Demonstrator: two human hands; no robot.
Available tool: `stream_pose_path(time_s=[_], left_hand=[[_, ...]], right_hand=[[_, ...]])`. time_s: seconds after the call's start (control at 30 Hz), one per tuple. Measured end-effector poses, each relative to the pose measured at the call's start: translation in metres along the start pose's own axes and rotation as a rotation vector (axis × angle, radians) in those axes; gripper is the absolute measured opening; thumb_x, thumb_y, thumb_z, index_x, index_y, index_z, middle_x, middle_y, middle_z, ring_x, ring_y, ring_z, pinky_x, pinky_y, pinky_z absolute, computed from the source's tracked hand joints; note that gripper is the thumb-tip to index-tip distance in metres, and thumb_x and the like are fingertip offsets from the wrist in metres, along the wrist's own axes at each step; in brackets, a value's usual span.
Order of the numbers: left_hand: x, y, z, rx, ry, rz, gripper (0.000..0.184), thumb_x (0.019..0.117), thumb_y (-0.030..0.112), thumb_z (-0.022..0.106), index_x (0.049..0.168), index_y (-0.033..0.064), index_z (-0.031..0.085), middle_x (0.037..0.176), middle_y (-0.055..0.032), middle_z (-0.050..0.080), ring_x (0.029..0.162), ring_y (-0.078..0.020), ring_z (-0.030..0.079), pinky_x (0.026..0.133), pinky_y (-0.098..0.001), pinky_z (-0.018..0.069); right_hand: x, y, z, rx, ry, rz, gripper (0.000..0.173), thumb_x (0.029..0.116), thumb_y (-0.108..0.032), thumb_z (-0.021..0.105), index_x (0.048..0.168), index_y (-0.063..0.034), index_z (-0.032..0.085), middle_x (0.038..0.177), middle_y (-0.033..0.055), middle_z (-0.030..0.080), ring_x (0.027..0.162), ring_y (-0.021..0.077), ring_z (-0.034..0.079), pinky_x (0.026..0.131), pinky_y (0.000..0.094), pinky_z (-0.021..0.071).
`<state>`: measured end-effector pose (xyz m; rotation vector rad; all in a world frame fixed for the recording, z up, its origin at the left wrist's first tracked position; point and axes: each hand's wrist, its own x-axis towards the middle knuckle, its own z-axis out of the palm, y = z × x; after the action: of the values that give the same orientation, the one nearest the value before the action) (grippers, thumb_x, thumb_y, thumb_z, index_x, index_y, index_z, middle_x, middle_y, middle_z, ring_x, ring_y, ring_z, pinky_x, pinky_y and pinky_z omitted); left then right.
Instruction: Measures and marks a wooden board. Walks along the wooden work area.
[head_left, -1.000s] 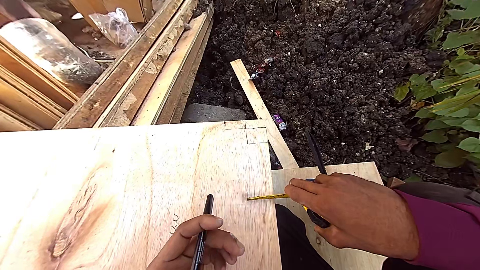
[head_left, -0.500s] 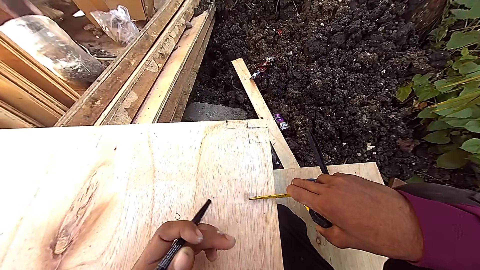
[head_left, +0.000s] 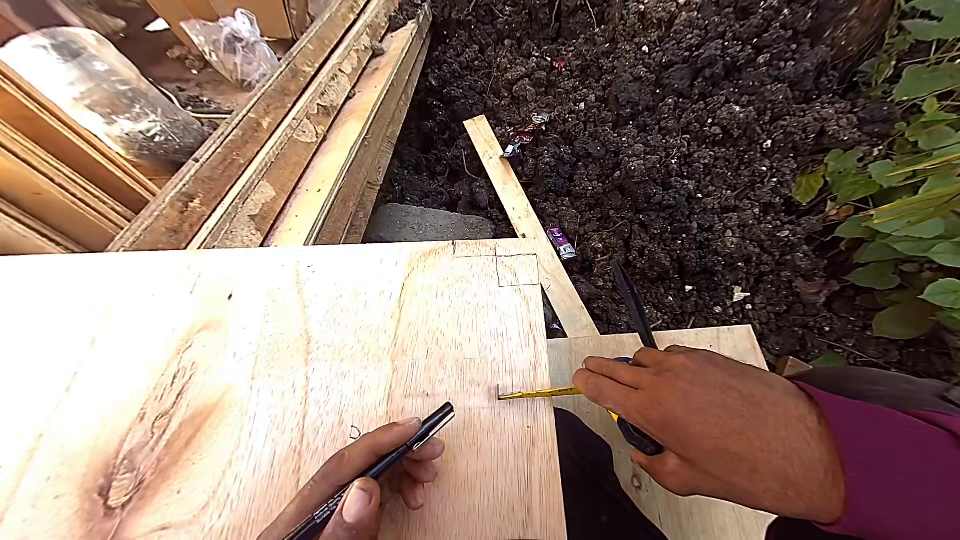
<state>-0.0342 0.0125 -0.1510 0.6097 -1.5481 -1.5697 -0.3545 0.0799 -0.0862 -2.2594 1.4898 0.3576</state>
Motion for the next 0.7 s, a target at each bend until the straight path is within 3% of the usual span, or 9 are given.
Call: stream_pose_path(time_s=[0.7], left_hand=[[0.0012,-0.0001,-0.0017,-0.016,-0.011,-0.035,0.038,0.1096,0.032,0.047,0.134,0.0069,0.062,0.119,-0.0134,0.070,0.099,-0.0206,0.070,0.078,-0.0309,0.0592]], right_hand=[[0.0011,-0.0010,0.0001,-0.009,-0.013,0.007,0.069,0.0860,-0.034,0.077,0.147,-0.0127,0.051,0.134,0.0083,0.061,0.094,0.0280,0.066,0.069,0.0419,0.0553]])
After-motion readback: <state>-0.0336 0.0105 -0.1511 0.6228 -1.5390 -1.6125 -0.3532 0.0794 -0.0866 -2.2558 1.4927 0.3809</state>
